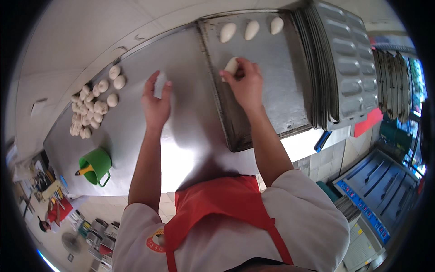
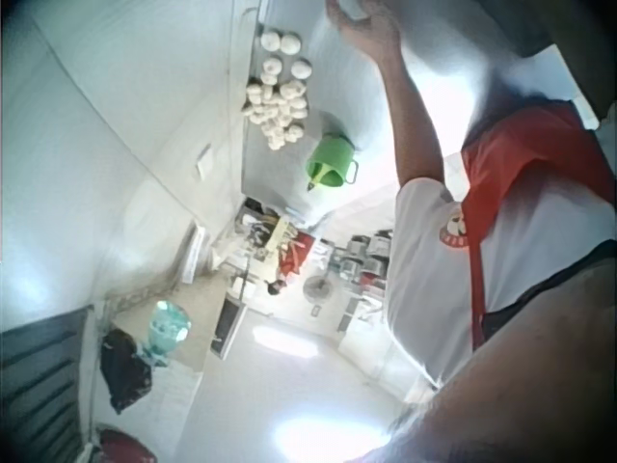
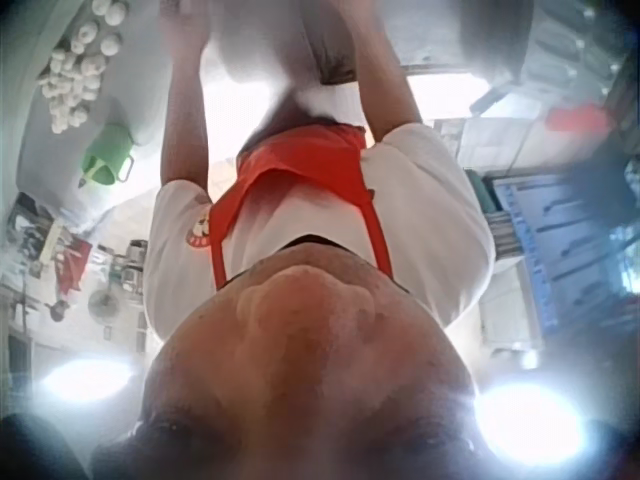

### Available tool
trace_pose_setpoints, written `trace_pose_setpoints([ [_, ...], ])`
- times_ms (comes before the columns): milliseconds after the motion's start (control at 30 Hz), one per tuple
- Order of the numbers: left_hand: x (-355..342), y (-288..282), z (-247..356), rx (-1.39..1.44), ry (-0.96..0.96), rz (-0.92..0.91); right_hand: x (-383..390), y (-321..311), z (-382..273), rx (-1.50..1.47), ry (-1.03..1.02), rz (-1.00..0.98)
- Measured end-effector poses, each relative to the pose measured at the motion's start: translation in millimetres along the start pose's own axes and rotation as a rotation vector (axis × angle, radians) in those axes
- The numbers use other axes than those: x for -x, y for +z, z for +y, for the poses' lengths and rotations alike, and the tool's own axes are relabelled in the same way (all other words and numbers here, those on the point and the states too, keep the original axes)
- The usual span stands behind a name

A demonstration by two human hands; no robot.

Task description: The person shapes portions of dough into rolls by hand on a metal table, places them onto a baking tray, and then uses a small blade to make incisions on the top of each roll before stacking the tray onto others.

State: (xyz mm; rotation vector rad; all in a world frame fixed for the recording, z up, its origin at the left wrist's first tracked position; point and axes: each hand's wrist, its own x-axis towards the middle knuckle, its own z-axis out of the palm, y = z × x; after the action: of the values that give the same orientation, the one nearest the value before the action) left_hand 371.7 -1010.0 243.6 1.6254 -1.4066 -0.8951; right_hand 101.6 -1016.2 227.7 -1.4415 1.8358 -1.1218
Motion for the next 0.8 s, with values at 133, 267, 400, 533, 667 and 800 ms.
trace_pose_setpoints([
  [133, -8.2, -102.7, -63.7, -0.675, 0.126, 0.32, 4.6, 14.9, -35.6, 0.119, -0.122, 0.161],
  [267, -3.4, -164.3, -93.4, -0.953, -0.124, 0.443, 3.4, 116.7, -97.3, -0.276, -0.26, -0.368],
  [400, -36.0, -173.3, -95.7, -0.675, -0.058, 0.3, -9.6, 283.1, -140.8, 0.124, -0.378, -0.493],
  [533, -39.2, -198.2, -93.4, -0.787, -0.293, 0.2, 12.1, 332.4, -169.2, 0.057, -0.356, -0.549],
  [667, 60.3, -229.7, -101.8, -0.808, -0.009, 0.25, 67.7, 271.0, -129.6, -0.358, -0.269, -0.716],
  [800, 226.1, -259.4, -151.7, -0.528, 0.084, 0.047, 177.8, 103.3, -67.5, -0.136, -0.277, -0.919],
])
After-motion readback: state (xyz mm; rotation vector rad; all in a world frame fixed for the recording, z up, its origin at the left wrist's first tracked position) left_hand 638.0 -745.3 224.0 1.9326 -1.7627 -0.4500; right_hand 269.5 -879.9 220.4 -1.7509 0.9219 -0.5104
